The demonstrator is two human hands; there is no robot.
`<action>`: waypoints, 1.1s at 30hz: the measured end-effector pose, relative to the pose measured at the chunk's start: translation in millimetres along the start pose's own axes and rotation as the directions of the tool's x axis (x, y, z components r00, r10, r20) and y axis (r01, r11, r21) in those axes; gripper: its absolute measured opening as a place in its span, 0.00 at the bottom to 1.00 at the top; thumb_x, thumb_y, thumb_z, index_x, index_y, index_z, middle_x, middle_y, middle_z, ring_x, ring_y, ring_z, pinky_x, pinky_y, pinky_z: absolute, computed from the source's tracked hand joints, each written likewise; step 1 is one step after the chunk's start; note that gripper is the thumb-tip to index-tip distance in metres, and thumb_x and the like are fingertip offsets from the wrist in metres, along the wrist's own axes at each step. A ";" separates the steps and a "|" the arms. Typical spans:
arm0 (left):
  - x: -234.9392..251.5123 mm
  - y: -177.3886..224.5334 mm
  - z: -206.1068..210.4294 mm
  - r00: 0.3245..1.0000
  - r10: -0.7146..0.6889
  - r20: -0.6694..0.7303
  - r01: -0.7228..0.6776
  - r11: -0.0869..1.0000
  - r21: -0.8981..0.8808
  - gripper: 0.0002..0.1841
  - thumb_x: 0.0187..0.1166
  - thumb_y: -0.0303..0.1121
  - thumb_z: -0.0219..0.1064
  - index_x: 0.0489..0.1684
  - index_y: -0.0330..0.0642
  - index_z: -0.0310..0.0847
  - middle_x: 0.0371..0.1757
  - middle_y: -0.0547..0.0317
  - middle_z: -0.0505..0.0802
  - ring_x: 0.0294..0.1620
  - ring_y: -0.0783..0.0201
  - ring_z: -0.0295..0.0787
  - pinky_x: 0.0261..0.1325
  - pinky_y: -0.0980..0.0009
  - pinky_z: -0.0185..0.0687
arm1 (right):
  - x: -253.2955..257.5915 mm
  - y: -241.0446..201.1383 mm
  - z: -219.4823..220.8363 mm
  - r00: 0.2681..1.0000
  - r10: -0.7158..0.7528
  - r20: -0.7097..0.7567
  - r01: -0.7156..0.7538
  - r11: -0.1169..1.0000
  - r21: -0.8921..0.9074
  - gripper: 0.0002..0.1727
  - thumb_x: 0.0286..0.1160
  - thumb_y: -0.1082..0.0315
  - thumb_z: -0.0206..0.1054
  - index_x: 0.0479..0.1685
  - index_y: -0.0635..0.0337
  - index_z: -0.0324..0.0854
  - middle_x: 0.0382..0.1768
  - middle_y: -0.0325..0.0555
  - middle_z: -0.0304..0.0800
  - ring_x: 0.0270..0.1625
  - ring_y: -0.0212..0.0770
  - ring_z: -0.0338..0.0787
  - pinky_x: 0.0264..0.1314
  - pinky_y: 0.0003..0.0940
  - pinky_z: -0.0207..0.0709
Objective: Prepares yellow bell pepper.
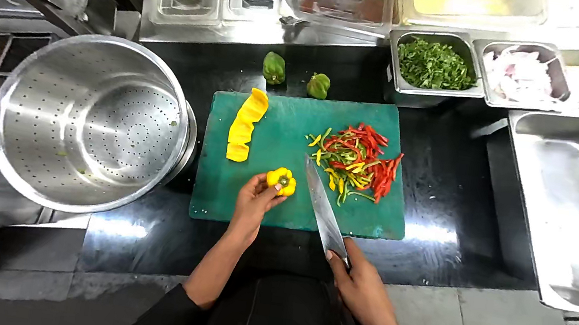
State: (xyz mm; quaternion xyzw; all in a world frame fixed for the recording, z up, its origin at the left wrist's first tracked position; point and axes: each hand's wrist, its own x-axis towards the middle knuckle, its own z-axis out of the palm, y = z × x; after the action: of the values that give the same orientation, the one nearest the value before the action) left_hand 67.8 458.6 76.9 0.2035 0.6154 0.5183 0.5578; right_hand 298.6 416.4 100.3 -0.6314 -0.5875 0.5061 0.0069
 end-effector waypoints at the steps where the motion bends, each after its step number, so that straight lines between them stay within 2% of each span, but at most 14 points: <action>1: 0.7 1.2 -1.8 0.999 0.020 -0.025 -0.021 1.000 -0.012 0.13 0.84 0.20 0.62 0.64 0.30 0.77 0.57 0.46 0.88 0.54 0.57 0.91 0.60 0.61 0.91 | 1.7 -5.6 0.5 1.000 0.016 -0.020 -0.017 0.998 -0.060 0.22 0.90 0.50 0.55 0.70 0.54 0.75 0.32 0.50 0.88 0.33 0.50 0.90 0.42 0.53 0.83; 4: 2.6 8.4 -12.2 0.997 0.028 -0.071 -0.031 0.998 -0.046 0.11 0.86 0.24 0.62 0.61 0.30 0.80 0.55 0.48 0.90 0.54 0.58 0.92 0.60 0.61 0.90 | 7.8 -28.7 5.5 0.992 -0.018 -0.128 -0.007 0.980 -0.198 0.21 0.90 0.53 0.56 0.70 0.57 0.76 0.37 0.55 0.91 0.41 0.58 0.92 0.48 0.58 0.82; 6: 4.2 11.3 -19.5 0.994 0.034 -0.102 -0.038 0.999 -0.036 0.10 0.86 0.25 0.62 0.59 0.31 0.81 0.52 0.51 0.91 0.48 0.61 0.92 0.55 0.64 0.90 | 19.2 -36.7 17.7 0.944 -0.171 -0.282 0.100 0.963 -0.250 0.20 0.87 0.60 0.61 0.70 0.61 0.79 0.41 0.59 0.92 0.41 0.61 0.93 0.43 0.60 0.84; 8: 4.5 11.9 -25.2 0.991 0.051 -0.128 -0.053 0.999 -0.012 0.10 0.86 0.26 0.63 0.58 0.32 0.82 0.49 0.53 0.91 0.44 0.64 0.91 0.51 0.68 0.89 | 36.9 -44.7 26.7 0.900 -0.258 -0.353 0.156 0.944 -0.292 0.22 0.84 0.65 0.64 0.73 0.63 0.78 0.50 0.63 0.89 0.47 0.64 0.92 0.46 0.60 0.86; 10: 2.9 12.1 -28.4 0.989 0.072 -0.131 -0.074 0.997 -0.014 0.09 0.84 0.25 0.65 0.57 0.33 0.82 0.48 0.53 0.91 0.44 0.64 0.91 0.51 0.69 0.90 | 53.5 -55.0 29.0 0.904 -0.260 -0.339 0.143 0.932 -0.333 0.23 0.82 0.67 0.67 0.74 0.62 0.76 0.56 0.66 0.85 0.51 0.66 0.91 0.48 0.59 0.86; 12: -0.9 12.6 -28.8 0.988 0.069 -0.137 -0.075 0.996 -0.039 0.09 0.83 0.23 0.65 0.57 0.33 0.82 0.48 0.52 0.91 0.44 0.63 0.92 0.52 0.67 0.91 | 64.1 -63.7 28.5 0.927 -0.230 -0.295 0.119 0.929 -0.350 0.24 0.80 0.66 0.69 0.75 0.59 0.75 0.62 0.66 0.81 0.50 0.65 0.91 0.47 0.58 0.86; 14: -4.6 12.1 -28.2 0.987 0.059 -0.148 -0.069 0.996 -0.064 0.08 0.82 0.22 0.66 0.55 0.33 0.82 0.47 0.51 0.92 0.44 0.61 0.93 0.51 0.66 0.92 | 67.4 -67.8 26.9 0.949 -0.196 -0.248 0.118 0.948 -0.295 0.26 0.81 0.67 0.67 0.78 0.57 0.72 0.66 0.64 0.80 0.48 0.62 0.92 0.47 0.57 0.87; 16: -7.9 8.5 -28.2 0.985 0.072 -0.158 -0.082 0.995 -0.056 0.08 0.81 0.22 0.67 0.54 0.32 0.82 0.47 0.50 0.92 0.44 0.60 0.93 0.51 0.65 0.92 | 63.3 -63.6 26.0 0.951 -0.199 -0.238 0.175 0.977 -0.118 0.25 0.84 0.68 0.61 0.79 0.60 0.70 0.61 0.61 0.84 0.43 0.58 0.92 0.46 0.57 0.86; 18: -10.8 5.3 -28.6 0.980 0.108 -0.168 -0.106 0.994 0.017 0.10 0.80 0.22 0.69 0.55 0.31 0.82 0.49 0.50 0.91 0.46 0.60 0.93 0.53 0.64 0.92 | 58.3 -56.0 27.0 0.951 -0.195 -0.240 0.226 0.968 0.109 0.22 0.85 0.68 0.59 0.76 0.61 0.69 0.40 0.53 0.87 0.31 0.48 0.88 0.36 0.49 0.84; 19: -12.8 3.8 -29.4 0.980 0.119 -0.162 -0.111 0.992 0.060 0.11 0.79 0.22 0.69 0.56 0.32 0.81 0.50 0.50 0.91 0.46 0.61 0.93 0.54 0.65 0.91 | 55.9 -52.6 28.6 0.950 -0.204 -0.238 0.253 0.946 0.200 0.21 0.84 0.67 0.60 0.73 0.60 0.69 0.33 0.50 0.86 0.26 0.44 0.86 0.32 0.44 0.83; 22: -18.5 3.4 -27.0 0.985 0.118 -0.125 -0.107 0.990 0.096 0.09 0.78 0.21 0.70 0.52 0.32 0.82 0.46 0.51 0.92 0.43 0.61 0.94 0.51 0.65 0.93 | 53.4 -53.6 33.2 0.953 -0.221 -0.209 0.295 0.841 0.453 0.14 0.85 0.62 0.66 0.59 0.60 0.74 0.20 0.43 0.83 0.15 0.36 0.82 0.20 0.31 0.81; 25: -34.2 10.7 -18.9 0.995 0.103 0.005 -0.103 0.990 0.091 0.08 0.79 0.21 0.69 0.53 0.34 0.84 0.46 0.52 0.93 0.43 0.61 0.93 0.50 0.66 0.92 | 51.5 -67.0 34.9 0.949 -0.226 -0.222 0.316 0.723 0.615 0.13 0.82 0.62 0.70 0.54 0.60 0.78 0.18 0.43 0.82 0.11 0.34 0.78 0.15 0.27 0.78; 28: -43.4 12.6 -14.4 0.987 0.111 0.114 -0.110 0.994 -0.016 0.08 0.80 0.20 0.67 0.51 0.34 0.86 0.44 0.52 0.93 0.42 0.61 0.92 0.52 0.66 0.91 | 50.4 -74.4 30.0 0.941 -0.266 -0.210 0.337 0.665 0.666 0.12 0.80 0.62 0.72 0.52 0.59 0.79 0.18 0.44 0.83 0.10 0.33 0.77 0.13 0.25 0.76; 33: -42.6 13.8 -23.6 0.964 0.059 0.260 -0.014 0.985 -0.169 0.09 0.82 0.21 0.62 0.50 0.35 0.88 0.45 0.52 0.93 0.43 0.64 0.92 0.55 0.67 0.90 | 48.3 -72.0 20.4 0.941 -0.336 -0.023 0.218 0.557 0.801 0.11 0.85 0.60 0.64 0.51 0.59 0.77 0.14 0.44 0.76 0.10 0.33 0.76 0.15 0.26 0.78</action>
State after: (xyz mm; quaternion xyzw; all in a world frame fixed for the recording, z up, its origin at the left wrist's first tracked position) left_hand 54.6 418.9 105.3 0.2349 0.4864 0.5463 0.6402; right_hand 222.7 462.9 103.3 -0.4261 -0.3924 0.7468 0.3268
